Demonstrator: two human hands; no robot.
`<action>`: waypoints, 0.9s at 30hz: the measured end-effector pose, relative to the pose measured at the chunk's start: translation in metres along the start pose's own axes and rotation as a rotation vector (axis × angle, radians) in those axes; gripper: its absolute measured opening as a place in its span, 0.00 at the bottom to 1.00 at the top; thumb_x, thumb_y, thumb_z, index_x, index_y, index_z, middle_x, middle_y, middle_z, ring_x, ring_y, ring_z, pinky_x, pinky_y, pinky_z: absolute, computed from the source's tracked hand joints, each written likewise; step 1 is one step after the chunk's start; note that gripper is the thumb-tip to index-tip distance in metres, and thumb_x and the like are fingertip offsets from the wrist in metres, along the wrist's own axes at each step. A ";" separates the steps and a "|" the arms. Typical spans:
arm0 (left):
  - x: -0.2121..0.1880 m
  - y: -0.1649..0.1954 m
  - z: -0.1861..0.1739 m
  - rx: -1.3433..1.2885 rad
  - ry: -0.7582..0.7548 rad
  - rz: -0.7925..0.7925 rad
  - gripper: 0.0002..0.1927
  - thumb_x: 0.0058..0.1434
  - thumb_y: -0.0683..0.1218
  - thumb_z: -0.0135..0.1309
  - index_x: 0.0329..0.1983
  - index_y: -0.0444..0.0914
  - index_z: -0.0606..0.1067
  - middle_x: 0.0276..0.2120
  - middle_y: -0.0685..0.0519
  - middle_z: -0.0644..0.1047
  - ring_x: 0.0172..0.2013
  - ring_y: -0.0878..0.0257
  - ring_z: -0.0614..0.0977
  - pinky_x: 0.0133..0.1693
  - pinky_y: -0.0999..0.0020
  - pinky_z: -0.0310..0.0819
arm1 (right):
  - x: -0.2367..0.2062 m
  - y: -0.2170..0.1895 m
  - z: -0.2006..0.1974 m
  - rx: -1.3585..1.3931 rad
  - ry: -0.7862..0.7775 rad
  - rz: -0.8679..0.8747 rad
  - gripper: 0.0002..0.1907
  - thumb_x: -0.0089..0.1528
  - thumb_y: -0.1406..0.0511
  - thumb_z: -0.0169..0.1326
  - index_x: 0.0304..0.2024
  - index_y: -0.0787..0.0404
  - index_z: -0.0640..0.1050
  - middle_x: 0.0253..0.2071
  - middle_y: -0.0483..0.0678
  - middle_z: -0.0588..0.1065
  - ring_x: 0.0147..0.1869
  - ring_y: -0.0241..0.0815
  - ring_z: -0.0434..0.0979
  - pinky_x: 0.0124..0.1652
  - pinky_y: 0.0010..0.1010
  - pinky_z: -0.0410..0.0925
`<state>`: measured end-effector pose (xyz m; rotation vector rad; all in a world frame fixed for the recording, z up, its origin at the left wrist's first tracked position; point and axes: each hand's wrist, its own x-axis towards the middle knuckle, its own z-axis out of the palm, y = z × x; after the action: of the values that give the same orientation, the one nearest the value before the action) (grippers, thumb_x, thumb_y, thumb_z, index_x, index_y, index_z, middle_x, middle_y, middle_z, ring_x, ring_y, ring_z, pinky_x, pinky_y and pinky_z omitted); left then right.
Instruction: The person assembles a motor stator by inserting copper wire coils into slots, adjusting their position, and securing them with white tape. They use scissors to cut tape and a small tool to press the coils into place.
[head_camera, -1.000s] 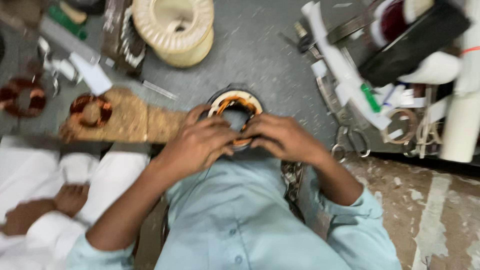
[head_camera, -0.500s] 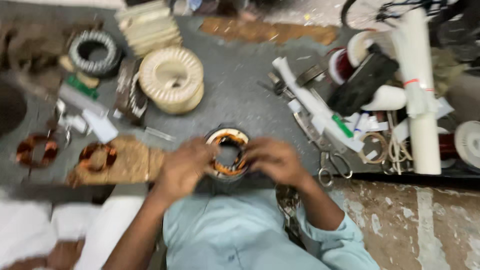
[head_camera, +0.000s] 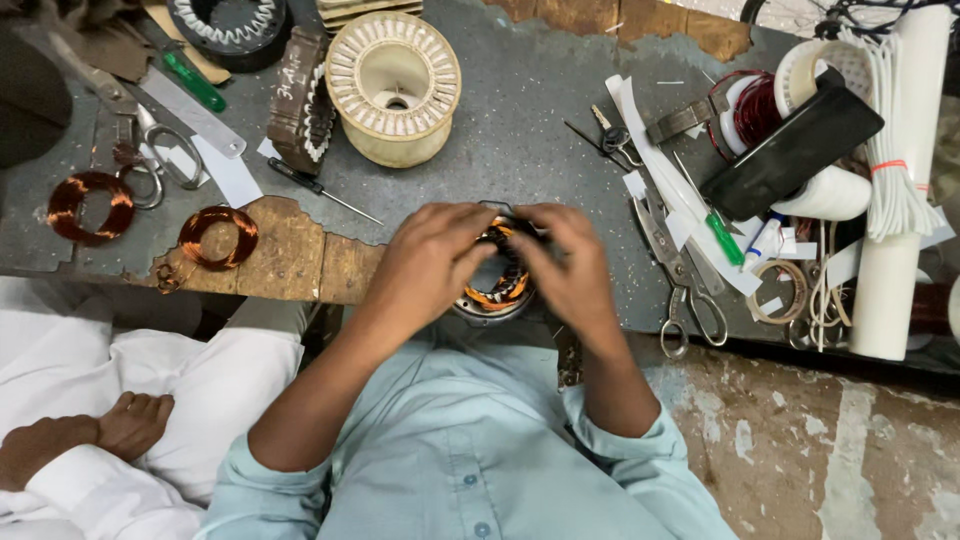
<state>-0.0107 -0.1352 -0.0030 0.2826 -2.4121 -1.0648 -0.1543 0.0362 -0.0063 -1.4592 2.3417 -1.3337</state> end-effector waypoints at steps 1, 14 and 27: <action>0.001 0.002 0.002 0.063 -0.018 0.073 0.18 0.61 0.43 0.57 0.53 0.32 0.79 0.49 0.43 0.80 0.50 0.46 0.79 0.54 0.53 0.71 | 0.001 -0.004 0.002 -0.045 -0.005 -0.013 0.13 0.62 0.70 0.61 0.49 0.68 0.80 0.49 0.55 0.79 0.54 0.52 0.78 0.54 0.40 0.69; -0.008 0.005 -0.014 -0.088 0.087 -0.302 0.13 0.69 0.45 0.54 0.54 0.37 0.79 0.49 0.45 0.82 0.50 0.52 0.83 0.52 0.60 0.76 | 0.022 -0.023 -0.002 -0.094 -0.124 -0.122 0.16 0.61 0.69 0.62 0.52 0.63 0.81 0.52 0.53 0.78 0.55 0.54 0.77 0.55 0.41 0.69; -0.020 0.016 0.006 0.073 0.131 -0.194 0.11 0.67 0.43 0.56 0.50 0.36 0.81 0.45 0.44 0.82 0.45 0.47 0.84 0.48 0.57 0.78 | 0.034 -0.012 0.010 -0.116 -0.164 -0.240 0.11 0.60 0.68 0.63 0.45 0.58 0.83 0.46 0.47 0.80 0.49 0.48 0.78 0.51 0.38 0.70</action>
<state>0.0039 -0.1129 -0.0013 0.6035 -2.3443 -1.0071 -0.1592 0.0016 0.0081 -1.8567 2.2305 -1.0884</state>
